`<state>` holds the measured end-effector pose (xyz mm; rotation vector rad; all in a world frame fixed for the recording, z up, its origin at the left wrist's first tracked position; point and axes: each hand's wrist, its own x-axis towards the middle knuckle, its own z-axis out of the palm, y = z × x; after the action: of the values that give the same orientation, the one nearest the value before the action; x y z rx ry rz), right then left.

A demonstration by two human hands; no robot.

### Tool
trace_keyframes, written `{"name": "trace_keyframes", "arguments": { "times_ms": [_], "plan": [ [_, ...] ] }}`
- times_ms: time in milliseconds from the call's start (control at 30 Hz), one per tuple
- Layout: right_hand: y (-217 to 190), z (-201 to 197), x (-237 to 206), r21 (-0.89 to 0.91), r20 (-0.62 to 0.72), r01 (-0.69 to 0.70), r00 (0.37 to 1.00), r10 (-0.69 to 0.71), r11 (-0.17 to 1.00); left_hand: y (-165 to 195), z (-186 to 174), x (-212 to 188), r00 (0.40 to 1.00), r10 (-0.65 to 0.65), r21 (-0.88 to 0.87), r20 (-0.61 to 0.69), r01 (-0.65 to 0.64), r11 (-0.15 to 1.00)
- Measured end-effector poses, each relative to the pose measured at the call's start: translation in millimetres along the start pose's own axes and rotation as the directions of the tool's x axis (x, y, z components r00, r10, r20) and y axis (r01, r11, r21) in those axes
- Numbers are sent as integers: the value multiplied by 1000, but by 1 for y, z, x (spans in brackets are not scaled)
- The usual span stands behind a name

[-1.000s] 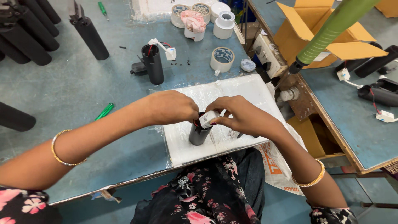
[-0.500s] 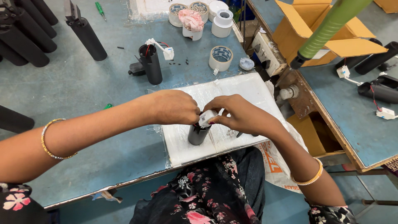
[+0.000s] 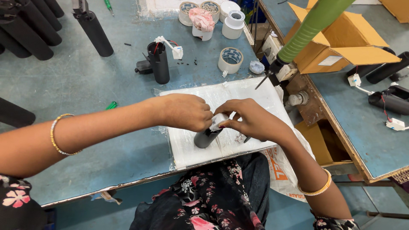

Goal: The person assembles a cylindrical electronic device by inserting a white connector into a black housing, attaching a black cap, and securing it with a green power screwdriver. The person repeats the process for a second unit, placing the finished items on the table.

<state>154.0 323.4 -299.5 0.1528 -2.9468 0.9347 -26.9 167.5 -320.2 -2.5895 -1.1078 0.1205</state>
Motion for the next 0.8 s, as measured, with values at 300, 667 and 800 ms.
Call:
{"name": "trace_keyframes", "arguments": {
  "times_ms": [300, 667, 800],
  "plan": [
    [-3, 1, -4, -76, -60, 11, 998, -15, 997, 21, 13, 12, 840, -537, -366, 83, 527, 767],
    [-30, 4, -8, -2, -54, -105, 993, 105, 994, 54, 38, -7, 632, -774, -951, 43, 263, 163],
    [-38, 14, -5, -237, -85, -3, 996, -17, 972, 75, 64, -5, 480, -877, -994, 14, 103, 40]
  ]
}}
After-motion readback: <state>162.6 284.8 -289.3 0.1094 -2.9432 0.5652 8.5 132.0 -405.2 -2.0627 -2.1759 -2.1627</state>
